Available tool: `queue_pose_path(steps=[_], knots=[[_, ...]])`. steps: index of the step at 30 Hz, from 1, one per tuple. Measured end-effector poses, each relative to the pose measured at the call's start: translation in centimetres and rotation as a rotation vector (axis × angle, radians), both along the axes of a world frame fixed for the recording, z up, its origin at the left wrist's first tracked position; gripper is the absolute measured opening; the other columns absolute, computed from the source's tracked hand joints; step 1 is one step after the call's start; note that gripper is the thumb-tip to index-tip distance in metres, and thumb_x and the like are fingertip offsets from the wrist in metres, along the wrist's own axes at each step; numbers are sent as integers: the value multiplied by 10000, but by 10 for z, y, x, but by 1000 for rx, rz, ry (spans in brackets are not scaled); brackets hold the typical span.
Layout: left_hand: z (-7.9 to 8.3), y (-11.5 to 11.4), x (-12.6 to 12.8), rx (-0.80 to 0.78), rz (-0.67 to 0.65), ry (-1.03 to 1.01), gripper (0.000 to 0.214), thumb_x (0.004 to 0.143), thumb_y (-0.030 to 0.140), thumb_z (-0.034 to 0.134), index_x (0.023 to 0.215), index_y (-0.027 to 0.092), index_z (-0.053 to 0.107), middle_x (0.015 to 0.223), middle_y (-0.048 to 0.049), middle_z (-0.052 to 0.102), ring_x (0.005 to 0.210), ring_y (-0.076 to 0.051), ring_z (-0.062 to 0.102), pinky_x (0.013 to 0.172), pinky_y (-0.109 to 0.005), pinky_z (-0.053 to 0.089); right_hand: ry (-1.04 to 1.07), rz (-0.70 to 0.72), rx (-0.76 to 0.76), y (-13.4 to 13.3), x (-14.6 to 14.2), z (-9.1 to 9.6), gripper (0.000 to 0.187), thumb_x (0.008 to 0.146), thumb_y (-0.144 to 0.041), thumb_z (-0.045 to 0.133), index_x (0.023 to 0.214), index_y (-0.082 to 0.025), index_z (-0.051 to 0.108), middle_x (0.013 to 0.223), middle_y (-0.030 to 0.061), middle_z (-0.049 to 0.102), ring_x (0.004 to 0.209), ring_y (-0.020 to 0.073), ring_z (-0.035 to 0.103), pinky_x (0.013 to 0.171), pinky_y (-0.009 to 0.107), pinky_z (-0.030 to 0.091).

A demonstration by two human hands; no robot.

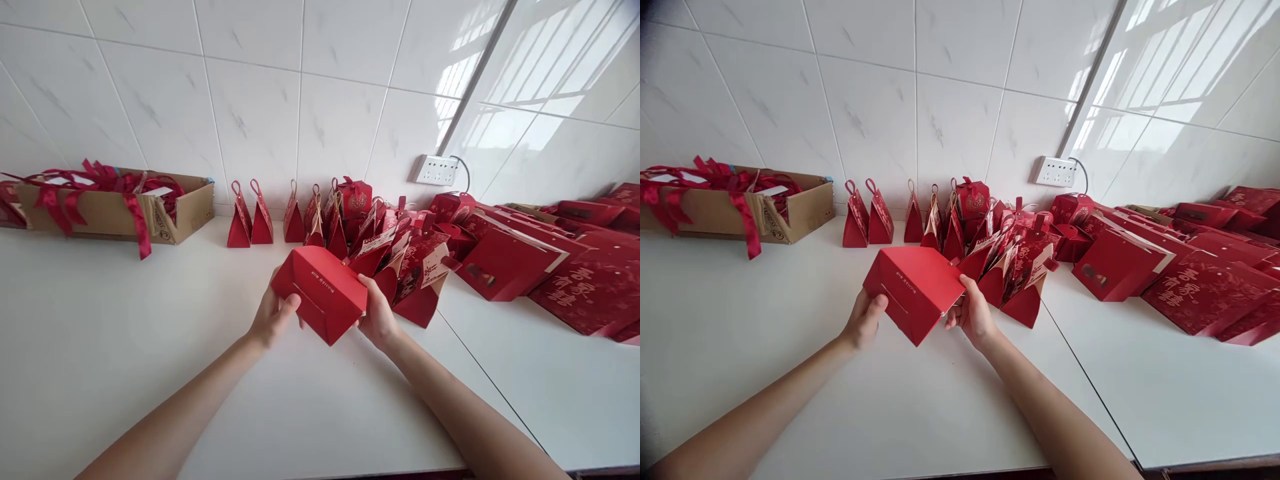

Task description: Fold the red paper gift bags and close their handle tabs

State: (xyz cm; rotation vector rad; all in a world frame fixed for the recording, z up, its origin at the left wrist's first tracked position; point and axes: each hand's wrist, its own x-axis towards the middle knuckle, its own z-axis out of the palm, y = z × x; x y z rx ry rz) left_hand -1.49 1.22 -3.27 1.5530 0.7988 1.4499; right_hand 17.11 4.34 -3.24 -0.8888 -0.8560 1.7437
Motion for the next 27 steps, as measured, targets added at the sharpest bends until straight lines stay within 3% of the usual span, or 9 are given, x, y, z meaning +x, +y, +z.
queue_pose_path(steps=[4,9,12,16,18,20,23,27], knots=[[0,-2,0,-5,-17,25,603,816,715,483,1104,184,483,830,-67,665,471,-147,566,422,-305,485,33,-13,-37,-3,-1,2,386,718,-504,630,528,-213,459,410,-66,473,296,69,365,331,218,383],[2,-2,0,38,-41,44,518,835,667,492,1009,180,517,719,-41,627,504,-156,569,431,-295,495,-3,36,-53,-4,0,3,338,752,-538,584,670,-211,598,449,-52,528,328,93,379,384,235,411],[1,-2,-1,33,-34,43,502,813,655,537,1003,191,518,646,-10,589,541,-175,590,444,-291,490,12,39,-101,-6,-1,7,328,790,-520,560,720,-207,631,469,-37,559,370,116,461,419,234,436],[-2,-1,-2,16,-30,28,552,799,638,574,1131,207,485,680,-3,609,520,-167,579,456,-298,485,30,9,-175,-9,-2,12,313,807,-502,570,723,-208,635,563,-12,653,451,129,573,447,223,473],[-5,1,-3,10,0,26,605,786,668,568,1178,215,482,752,-29,648,583,-193,618,503,-321,510,12,49,-103,-10,-1,10,325,773,-536,604,770,-215,655,590,-1,676,442,146,581,424,245,478],[-6,3,-3,34,51,7,692,760,706,567,1238,214,471,919,-81,684,783,-251,672,633,-362,552,-20,140,16,-10,2,6,394,721,-594,643,817,-213,668,624,23,698,461,172,607,409,266,487],[-6,5,-3,69,114,-3,739,764,735,536,1267,196,486,1102,-123,665,1095,-314,614,841,-401,539,-51,254,161,-8,6,1,462,669,-611,712,861,-192,669,691,48,720,542,193,656,430,271,520],[-2,5,-2,9,175,13,625,862,675,455,1276,207,478,849,-52,686,886,-244,663,795,-372,537,-1,180,275,-6,9,2,413,657,-458,809,931,-182,669,847,56,743,675,197,695,542,290,581]])
